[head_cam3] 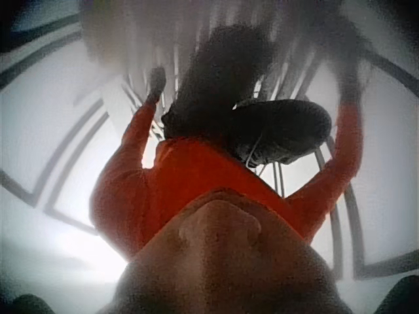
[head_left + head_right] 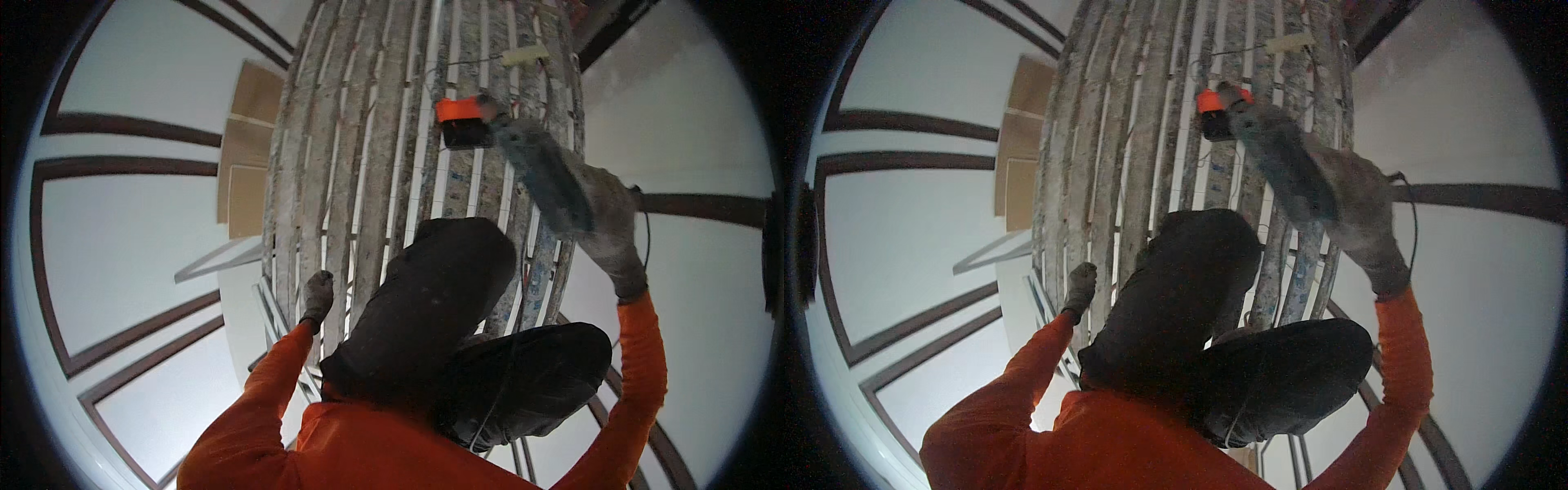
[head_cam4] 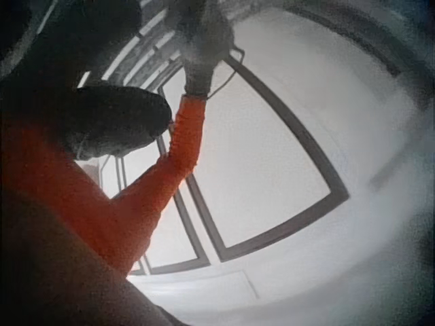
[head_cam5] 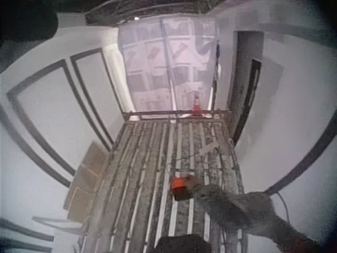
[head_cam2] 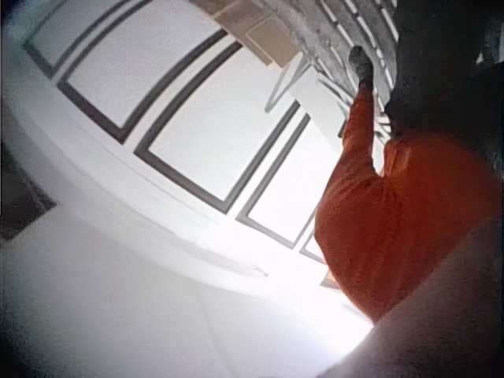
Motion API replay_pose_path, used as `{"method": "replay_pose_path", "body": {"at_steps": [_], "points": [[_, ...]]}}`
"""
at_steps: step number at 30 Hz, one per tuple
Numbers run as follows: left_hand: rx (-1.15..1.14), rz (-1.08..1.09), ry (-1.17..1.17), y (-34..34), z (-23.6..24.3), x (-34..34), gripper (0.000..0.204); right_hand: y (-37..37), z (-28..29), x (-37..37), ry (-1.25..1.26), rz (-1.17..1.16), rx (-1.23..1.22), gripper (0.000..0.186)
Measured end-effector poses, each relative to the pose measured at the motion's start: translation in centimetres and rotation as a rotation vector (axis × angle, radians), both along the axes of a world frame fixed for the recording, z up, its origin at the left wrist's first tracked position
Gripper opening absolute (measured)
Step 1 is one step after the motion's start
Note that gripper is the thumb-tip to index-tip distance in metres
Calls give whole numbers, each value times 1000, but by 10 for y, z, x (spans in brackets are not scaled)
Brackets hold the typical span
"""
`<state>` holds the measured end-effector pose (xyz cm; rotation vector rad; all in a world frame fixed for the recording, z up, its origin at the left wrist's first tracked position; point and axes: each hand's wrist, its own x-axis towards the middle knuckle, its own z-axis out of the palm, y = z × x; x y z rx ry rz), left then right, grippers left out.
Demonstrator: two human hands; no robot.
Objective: The person drills holes into a ceiling panel while standing on scaffolding. They hold the power drill with both gloved hands, pressing the bit against the surface to create a hole, and then reposition the drill to create another hole nearby.
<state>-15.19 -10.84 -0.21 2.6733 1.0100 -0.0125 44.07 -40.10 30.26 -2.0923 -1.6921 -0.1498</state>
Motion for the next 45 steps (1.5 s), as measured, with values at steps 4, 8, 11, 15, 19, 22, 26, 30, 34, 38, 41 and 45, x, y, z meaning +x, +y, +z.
{"method": "replay_pose_path", "body": {"at_steps": [4,8,11,15,19,22,26,30,34,38,41,45], "points": [[-880,458,-233,16,66,161,18,18,-40,-32,-77,-47,-68,84],[-1220,250,-596,24,122,272,28,55,-32,-53,32,1,-76,92],[-1535,174,-737,19,179,331,35,77,-6,-70,-117,60,40,89],[-725,-492,-740,9,241,380,48,99,35,-89,-381,24,101,84],[-944,-369,-922,11,292,411,50,111,69,-78,-567,-69,206,86],[-1690,-319,-1210,18,332,423,50,108,95,-73,-391,-134,300,88],[-1703,-341,-1206,26,370,441,48,102,126,-84,-208,-141,318,88],[-1664,-346,-1254,26,400,445,46,98,140,-76,-117,-39,472,82],[-1630,-338,-1290,35,415,422,44,104,151,-86,-65,67,560,82],[-1573,-322,-1339,51,434,390,42,104,150,-94,72,77,431,89],[-1528,-347,-1361,59,455,375,41,102,89,-68,-20,-107,558,86],[-1513,-405,-1350,61,468,357,39,76,-34,-10,417,-382,511,88]]}}
